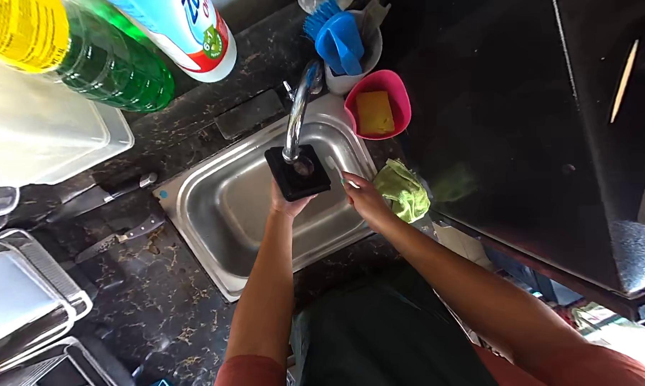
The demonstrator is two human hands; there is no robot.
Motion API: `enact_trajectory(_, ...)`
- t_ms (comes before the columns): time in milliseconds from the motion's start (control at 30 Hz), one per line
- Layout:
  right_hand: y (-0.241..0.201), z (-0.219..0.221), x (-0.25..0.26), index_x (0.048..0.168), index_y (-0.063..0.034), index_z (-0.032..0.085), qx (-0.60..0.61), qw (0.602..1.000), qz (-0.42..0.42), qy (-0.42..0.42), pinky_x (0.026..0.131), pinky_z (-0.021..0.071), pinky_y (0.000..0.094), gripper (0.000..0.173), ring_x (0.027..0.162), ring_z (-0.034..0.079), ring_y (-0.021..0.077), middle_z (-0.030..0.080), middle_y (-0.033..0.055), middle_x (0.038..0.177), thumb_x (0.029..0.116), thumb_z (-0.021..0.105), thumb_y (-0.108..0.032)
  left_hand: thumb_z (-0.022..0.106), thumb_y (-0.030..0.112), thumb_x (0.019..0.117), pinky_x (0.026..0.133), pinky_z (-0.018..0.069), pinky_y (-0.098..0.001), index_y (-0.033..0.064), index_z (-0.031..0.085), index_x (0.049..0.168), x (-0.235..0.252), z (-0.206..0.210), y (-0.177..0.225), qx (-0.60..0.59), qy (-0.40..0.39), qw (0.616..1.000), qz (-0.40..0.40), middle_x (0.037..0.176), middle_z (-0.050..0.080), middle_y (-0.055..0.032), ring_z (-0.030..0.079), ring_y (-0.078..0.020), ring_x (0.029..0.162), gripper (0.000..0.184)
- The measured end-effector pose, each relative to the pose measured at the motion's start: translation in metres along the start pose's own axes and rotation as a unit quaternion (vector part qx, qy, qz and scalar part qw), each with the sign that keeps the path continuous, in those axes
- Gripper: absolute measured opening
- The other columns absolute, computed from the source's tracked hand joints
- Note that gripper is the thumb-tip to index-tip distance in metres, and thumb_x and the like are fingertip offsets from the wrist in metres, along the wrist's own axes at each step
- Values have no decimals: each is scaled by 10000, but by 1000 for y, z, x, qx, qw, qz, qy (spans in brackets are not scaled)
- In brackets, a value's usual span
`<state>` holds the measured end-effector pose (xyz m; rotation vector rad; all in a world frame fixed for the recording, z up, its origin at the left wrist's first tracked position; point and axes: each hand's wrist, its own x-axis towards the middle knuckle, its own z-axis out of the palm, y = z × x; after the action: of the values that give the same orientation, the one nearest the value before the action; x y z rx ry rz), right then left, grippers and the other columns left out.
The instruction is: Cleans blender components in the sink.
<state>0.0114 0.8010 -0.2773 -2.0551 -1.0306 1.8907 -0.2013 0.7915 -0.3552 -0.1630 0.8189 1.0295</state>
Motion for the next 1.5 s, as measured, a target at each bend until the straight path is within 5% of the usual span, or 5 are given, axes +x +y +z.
enact_trajectory(233, 2, -12, -18, 1494, -223, 545, 26, 1000, -11, -10, 514, 386, 280, 401, 545, 436, 104, 562, 28, 754, 1115, 437, -292, 325, 348, 1077, 824, 567, -383, 174, 457, 1403, 11, 18, 33, 342, 27, 938, 48, 1137, 666, -29, 661, -159, 976, 392)
enact_trajectory(633, 18, -21, -22, 1457, -197, 581, -7, 999, -35, -6, 559, 442, 294, 390, 588, 501, 109, 608, 32, 784, 1105, 456, -307, 596, -227, 771, 811, 577, -373, 129, 512, 1375, 0, 17, 30, 403, 36, 900, 165, 1302, 619, -80, 653, -198, 1028, 705)
enact_trajectory(900, 15, -21, -21, 1444, -205, 592, -17, 999, -46, -10, 562, 451, 290, 382, 594, 510, 106, 612, 29, 795, 1103, 456, -310, 730, -116, 760, 872, 582, -421, 68, 443, 1409, 3, 19, 24, 391, 100, 894, 196, 1332, 576, -131, 635, -240, 1098, 733)
enact_trajectory(1133, 17, -25, -23, 1440, -172, 586, -51, 996, -66, 3, 616, 497, 326, 394, 644, 556, 129, 635, 44, 832, 1097, 452, -316, 895, 220, 708, 955, 551, -519, 60, 565, 1370, 12, 44, 18, 634, 226, 707, 219, 1297, 600, -193, 625, -308, 1155, 757)
enact_trajectory(1500, -32, 17, 2, 1438, -260, 615, -313, 910, -265, 60, 876, 566, 564, 394, 1049, 708, 319, 729, 125, 1174, 1079, 470, -188, 917, 201, 674, 1062, 487, -488, 49, 410, 1476, -12, 61, 8, 709, 256, 595, 278, 1340, 570, -219, 554, -363, 1272, 961)
